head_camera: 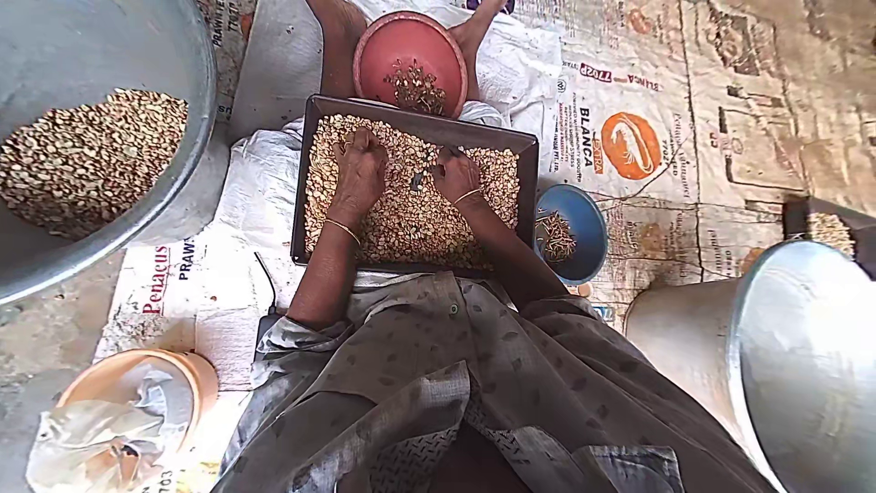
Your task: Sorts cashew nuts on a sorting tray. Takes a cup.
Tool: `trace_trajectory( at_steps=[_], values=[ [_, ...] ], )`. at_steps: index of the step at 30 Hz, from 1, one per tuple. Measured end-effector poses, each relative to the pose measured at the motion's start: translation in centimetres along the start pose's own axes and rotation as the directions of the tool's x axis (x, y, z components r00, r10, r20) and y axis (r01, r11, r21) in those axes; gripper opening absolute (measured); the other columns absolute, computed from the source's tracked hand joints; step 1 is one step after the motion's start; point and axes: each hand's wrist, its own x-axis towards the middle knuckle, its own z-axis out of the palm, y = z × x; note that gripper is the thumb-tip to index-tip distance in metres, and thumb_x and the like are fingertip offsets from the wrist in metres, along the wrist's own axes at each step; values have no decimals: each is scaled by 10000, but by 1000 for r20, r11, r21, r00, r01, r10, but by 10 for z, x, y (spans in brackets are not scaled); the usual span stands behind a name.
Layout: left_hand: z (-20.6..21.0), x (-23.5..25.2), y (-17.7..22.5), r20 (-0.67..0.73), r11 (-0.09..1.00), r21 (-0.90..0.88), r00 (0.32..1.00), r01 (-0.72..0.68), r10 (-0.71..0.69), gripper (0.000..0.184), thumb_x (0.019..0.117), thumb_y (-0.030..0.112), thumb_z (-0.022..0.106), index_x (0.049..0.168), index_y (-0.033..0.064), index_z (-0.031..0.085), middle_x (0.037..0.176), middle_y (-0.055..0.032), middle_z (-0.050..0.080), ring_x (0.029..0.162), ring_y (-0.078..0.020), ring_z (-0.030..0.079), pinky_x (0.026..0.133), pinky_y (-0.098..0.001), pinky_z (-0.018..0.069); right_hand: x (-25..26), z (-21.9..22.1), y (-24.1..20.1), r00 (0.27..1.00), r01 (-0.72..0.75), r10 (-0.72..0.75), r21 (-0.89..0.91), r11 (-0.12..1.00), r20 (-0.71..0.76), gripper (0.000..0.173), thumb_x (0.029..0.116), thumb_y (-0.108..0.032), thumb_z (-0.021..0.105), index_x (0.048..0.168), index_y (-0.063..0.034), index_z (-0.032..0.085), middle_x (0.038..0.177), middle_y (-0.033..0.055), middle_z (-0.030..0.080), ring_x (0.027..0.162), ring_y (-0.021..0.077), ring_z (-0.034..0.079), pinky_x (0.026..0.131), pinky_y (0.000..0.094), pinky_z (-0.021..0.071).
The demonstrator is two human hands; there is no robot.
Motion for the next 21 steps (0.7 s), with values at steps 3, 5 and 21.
trace_trajectory(
  at_steps=[3,5,21],
  values=[
    [-1,-1,0,-13,1000,-3,1000,11,-11,226,995,33,513,1062,-36,718,1313,-266,582,1255,-479,538,1024,-729,339,5,-4,16,989,-29,60,226,974,-134,268,995,-165,549,1092,41,689,1045,230,720,997,385,707,890,553,535],
    [-1,0,-3,-14,1000,4,1000,27,-27,227,998,44,518,1066,-35,719,1309,-267,578,1254,-486,529,1026,-726,337,4,-17,31,950,10,147,499,866,-274,232,987,-106,559,1071,62,695,965,196,720,859,286,717,821,456,580],
    [-6,2,-4,-27,991,-12,991,130,-131,230,943,50,539,1033,13,747,1285,-245,583,1304,-434,489,1113,-655,295,-66,-16,-39,848,365,-524,806,466,-81,146,935,-1,622,1036,55,711,1132,149,717,1106,208,677,1000,368,539]
  ],
)
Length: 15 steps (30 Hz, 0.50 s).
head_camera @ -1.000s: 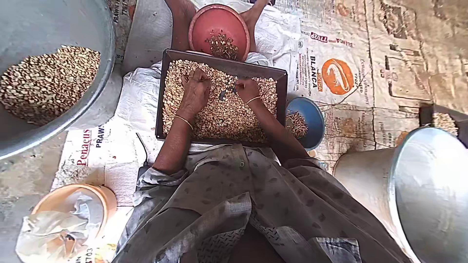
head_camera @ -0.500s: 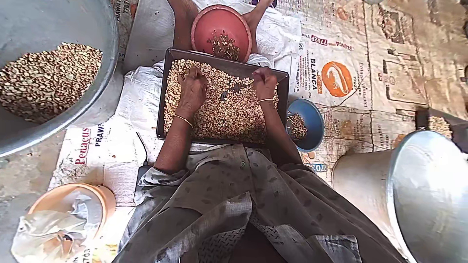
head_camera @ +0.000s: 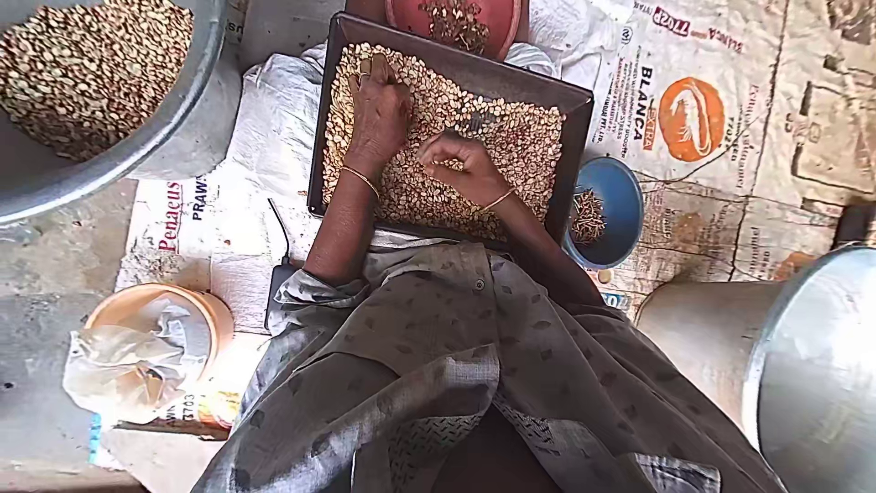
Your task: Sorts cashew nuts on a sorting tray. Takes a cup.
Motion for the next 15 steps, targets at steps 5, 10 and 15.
trace_trajectory(
  at_steps=[5,10,15],
  values=[
    [-5,-1,-9,-47,997,29,997,66,-65,244,954,76,541,1055,57,763,1302,-236,589,1301,-423,500,1107,-636,298,23,21,27,909,183,50,-503,845,414,103,865,-142,760,959,-144,803,1317,114,657,1392,366,465,1179,576,296],
    [-6,2,-6,-40,994,52,995,95,-93,237,946,58,538,1065,32,742,1312,-270,578,1319,-463,483,1107,-652,310,-3,-78,53,952,-292,290,-590,753,-100,187,925,-73,683,1075,14,755,1209,225,692,1202,372,626,1082,514,451],
    [-6,4,-6,-16,995,34,996,91,-91,222,934,37,570,1086,-2,728,1317,-299,563,1319,-485,478,1109,-640,337,-44,-119,11,913,-408,403,-148,901,-63,170,984,-65,630,1123,7,697,965,34,739,826,19,679,793,225,570]
  ],
)
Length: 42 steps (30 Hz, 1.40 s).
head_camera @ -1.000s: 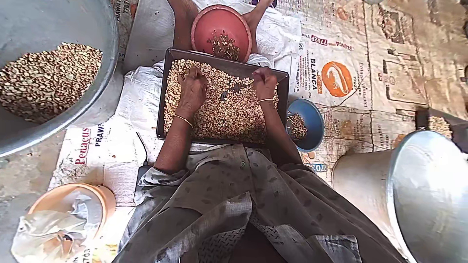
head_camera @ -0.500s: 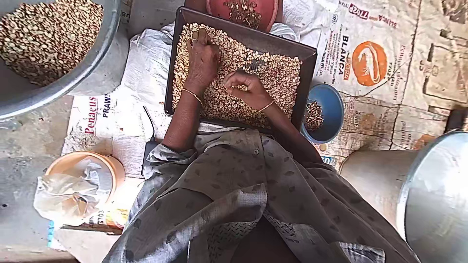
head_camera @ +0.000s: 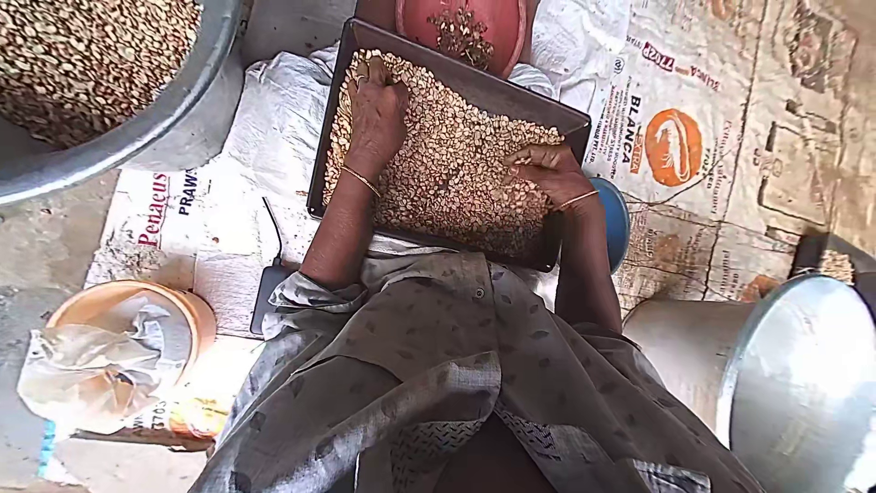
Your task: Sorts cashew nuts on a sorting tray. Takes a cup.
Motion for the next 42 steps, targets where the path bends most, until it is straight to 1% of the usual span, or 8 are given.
trace_trajectory(
  at_steps=[4,9,13,20,24,31,39,42],
  values=[
    [0,-1,1,8,1000,10,1000,-3,3,220,928,21,572,1083,-8,726,1326,-293,561,1337,-482,463,1105,-645,335,9,35,-12,997,58,-69,-205,977,-44,270,1006,-71,580,1243,13,679,1267,160,694,1163,215,676,1029,375,526],
    [1,0,-2,13,1000,13,1000,-10,10,228,922,18,564,1080,-1,727,1335,-291,557,1336,-487,459,1092,-653,339,20,141,-45,836,458,-471,117,881,280,150,934,23,638,1024,57,752,1084,174,747,1023,219,723,946,366,573],
    [1,-1,-3,7,1000,-5,1000,-15,15,224,921,14,566,1075,-12,726,1324,-296,563,1327,-488,471,1091,-643,347,26,162,-28,691,649,-515,-121,751,507,225,869,27,593,965,-28,789,1096,136,752,1111,343,660,994,524,461],
    [0,2,0,44,1000,6,999,-8,8,228,918,17,587,1109,-19,707,1378,-324,525,1365,-506,438,1111,-662,333,9,71,28,942,243,-331,-561,791,-59,170,871,23,610,975,20,744,1147,217,712,1175,409,632,1051,510,477],
    [-1,1,1,43,1000,-7,999,0,0,227,922,16,574,1099,-18,712,1368,-310,528,1350,-494,447,1103,-646,341,17,39,25,861,-59,-182,-450,891,-475,266,845,99,519,981,20,735,1153,189,727,1140,321,679,985,478,520],
    [-1,0,0,20,1000,-15,1000,-17,18,217,917,-2,580,1086,-24,714,1329,-311,544,1324,-504,462,1091,-666,344,72,52,-8,921,-115,-46,-382,917,-388,249,1001,-80,538,1151,7,716,1080,175,734,956,260,713,903,417,554],
    [1,1,1,12,999,-7,999,-32,32,205,934,-3,566,1073,-53,708,1328,-326,544,1306,-522,471,1053,-686,355,93,83,-8,946,-185,3,-534,825,-324,213,998,-63,569,1152,33,682,1156,232,703,1107,378,683,1008,503,510],
    [0,-1,4,-11,999,-19,999,-49,49,206,952,5,539,1063,-53,703,1317,-309,553,1300,-509,480,1042,-689,357,91,70,6,917,-86,-13,-229,970,-398,186,988,-43,579,1099,65,683,959,170,712,829,230,698,810,380,572]
  ],
)
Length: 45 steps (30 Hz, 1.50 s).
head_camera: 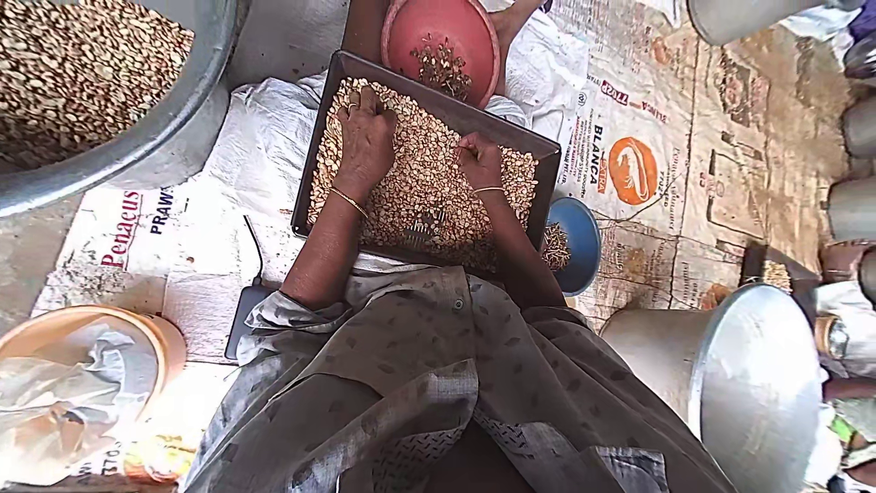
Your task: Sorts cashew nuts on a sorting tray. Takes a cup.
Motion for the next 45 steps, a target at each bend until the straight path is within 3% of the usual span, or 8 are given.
trace_trajectory(
  at_steps=[3,5,9,11,15,22,34,45],
  values=[
    [3,-1,0,-9,996,-35,997,-77,77,200,949,8,539,1045,-37,709,1291,-288,564,1287,-502,484,1024,-702,352,1,-19,5,987,-90,153,635,768,-45,65,998,16,523,1013,22,587,875,70,690,710,144,703,695,318,627],
    [5,-1,0,31,994,-27,994,-102,103,191,944,5,553,1046,-21,713,1293,-272,569,1296,-497,480,1021,-718,341,3,-30,4,979,-139,204,708,692,-7,93,1004,10,457,1055,-15,531,890,62,695,679,144,693,645,312,613],
    [7,-1,1,73,995,-5,992,-98,98,170,933,-12,572,1025,-17,715,1272,-261,575,1285,-492,484,1034,-720,331,10,-21,7,988,-151,139,285,946,63,182,991,-47,573,1149,20,633,781,42,627,570,79,553,533,233,487],
    [7,-1,1,79,996,-8,993,-84,84,181,946,-9,570,1046,-20,720,1284,-265,576,1292,-490,487,1047,-719,329,12,-13,3,988,-115,124,-106,988,90,260,1013,-155,591,1223,-44,696,969,124,734,847,225,695,822,413,559],
    [6,-1,0,84,996,8,993,-88,87,203,954,-3,549,1059,-21,721,1290,-266,581,1289,-484,496,1028,-697,352,2,1,-11,990,-92,130,-470,878,49,318,1039,-218,527,1295,-116,684,1062,198,749,1029,416,712,872,602,528],
    [5,-3,1,83,996,-8,993,-86,87,189,954,-3,566,1060,-20,721,1291,-264,575,1293,-481,486,1044,-690,342,2,-8,-5,972,-227,234,-362,904,-25,274,1019,-185,545,1211,-42,678,1072,188,732,1052,371,700,907,571,526],
    [3,-2,1,94,996,3,992,-88,87,185,948,-3,572,1060,-21,718,1287,-263,576,1294,-485,485,1051,-697,339,8,-17,20,995,-92,92,-36,995,-26,197,978,-121,621,1072,6,739,947,145,743,870,210,699,852,406,546],
    [3,-3,2,93,996,0,991,-93,92,200,942,-14,569,1070,-20,723,1303,-265,577,1309,-483,482,1063,-690,338,-4,-13,-2,990,-42,76,-271,962,117,294,1046,-181,517,1153,-47,756,1116,163,749,1088,329,703,976,537,511]
  ],
)
